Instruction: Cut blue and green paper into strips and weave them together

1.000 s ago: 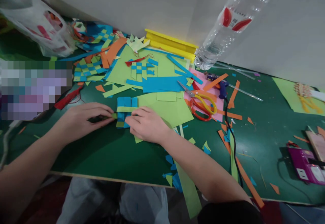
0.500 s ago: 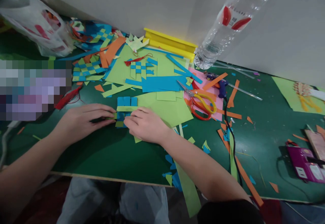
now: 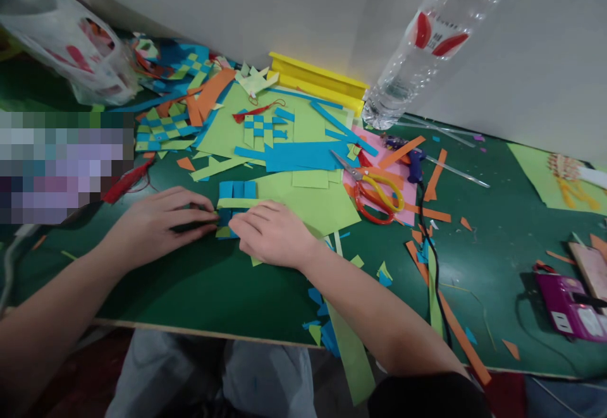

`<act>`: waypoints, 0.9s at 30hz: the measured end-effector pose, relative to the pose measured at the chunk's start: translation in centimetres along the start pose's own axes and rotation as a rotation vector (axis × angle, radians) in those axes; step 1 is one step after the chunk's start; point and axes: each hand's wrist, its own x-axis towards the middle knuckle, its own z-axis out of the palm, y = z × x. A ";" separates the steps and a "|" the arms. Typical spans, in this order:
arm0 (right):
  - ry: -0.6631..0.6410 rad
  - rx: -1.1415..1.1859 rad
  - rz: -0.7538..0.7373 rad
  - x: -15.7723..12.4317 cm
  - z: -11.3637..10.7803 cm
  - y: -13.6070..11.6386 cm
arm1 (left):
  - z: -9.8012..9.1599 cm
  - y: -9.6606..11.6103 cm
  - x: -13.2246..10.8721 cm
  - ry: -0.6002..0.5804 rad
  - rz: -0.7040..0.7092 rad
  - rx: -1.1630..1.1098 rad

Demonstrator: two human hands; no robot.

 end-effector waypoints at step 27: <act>-0.229 0.040 0.031 -0.2 0.2 0.5 | -0.4 -0.6 -0.4 0.098 -0.039 -0.065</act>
